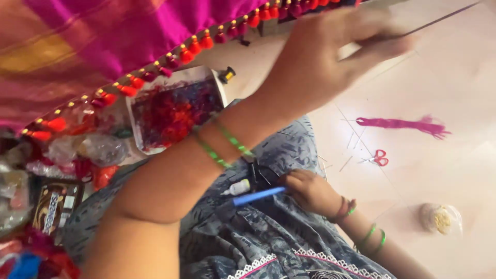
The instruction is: Attaching decorative tassels (kuchu) to the border of a saree.
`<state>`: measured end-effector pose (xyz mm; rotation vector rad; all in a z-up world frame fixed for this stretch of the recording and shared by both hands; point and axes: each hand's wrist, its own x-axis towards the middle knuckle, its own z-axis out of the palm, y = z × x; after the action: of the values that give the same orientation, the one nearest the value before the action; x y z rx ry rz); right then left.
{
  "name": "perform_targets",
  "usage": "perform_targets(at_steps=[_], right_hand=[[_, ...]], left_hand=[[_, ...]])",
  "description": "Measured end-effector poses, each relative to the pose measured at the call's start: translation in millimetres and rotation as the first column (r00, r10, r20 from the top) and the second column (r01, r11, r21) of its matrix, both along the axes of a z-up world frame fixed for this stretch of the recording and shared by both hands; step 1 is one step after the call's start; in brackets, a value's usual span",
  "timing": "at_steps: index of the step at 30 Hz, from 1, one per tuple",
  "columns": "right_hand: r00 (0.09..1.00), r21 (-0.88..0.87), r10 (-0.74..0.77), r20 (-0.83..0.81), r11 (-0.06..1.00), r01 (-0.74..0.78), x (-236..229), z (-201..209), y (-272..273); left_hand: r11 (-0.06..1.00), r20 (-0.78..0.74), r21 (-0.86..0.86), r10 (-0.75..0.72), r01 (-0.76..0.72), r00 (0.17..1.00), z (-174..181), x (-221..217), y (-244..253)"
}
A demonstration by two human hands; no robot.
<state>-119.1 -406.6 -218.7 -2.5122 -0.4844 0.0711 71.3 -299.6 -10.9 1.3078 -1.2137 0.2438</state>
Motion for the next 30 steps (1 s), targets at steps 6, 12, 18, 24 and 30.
perform_targets(at_steps=[6, 12, 18, 24, 30], right_hand=[[0.924, 0.811, -0.378, -0.055, 0.524, 0.263, -49.5, 5.7, -42.8], [0.937, 0.961, -0.22, -0.273, -0.106, 0.255, -11.2, -2.6, -30.1], [0.751, 0.833, -0.396, -0.528, -0.072, 0.548, 22.6, -92.9, -91.2], [0.442, 0.529, -0.816, -0.372, 0.205, 0.824, 12.8, -104.6, -112.7], [0.686, -0.078, -0.717, 0.122, 0.682, 0.727, -18.4, -122.3, -69.1]], left_hand=[[0.994, -0.071, 0.002, -0.107, 0.108, 0.992, -30.3, -23.8, -11.9], [0.882, -0.642, 0.402, 0.078, 0.248, 0.763, -156.2, -85.4, 51.7], [0.92, -0.911, 0.262, 0.136, 0.291, 0.389, -257.0, -104.4, 146.1], [0.957, -0.916, 0.285, 0.257, 0.046, 0.308, -283.3, -87.1, 192.8], [0.993, -0.924, 0.091, 0.057, 0.073, 0.377, -264.1, -91.7, 189.4]])
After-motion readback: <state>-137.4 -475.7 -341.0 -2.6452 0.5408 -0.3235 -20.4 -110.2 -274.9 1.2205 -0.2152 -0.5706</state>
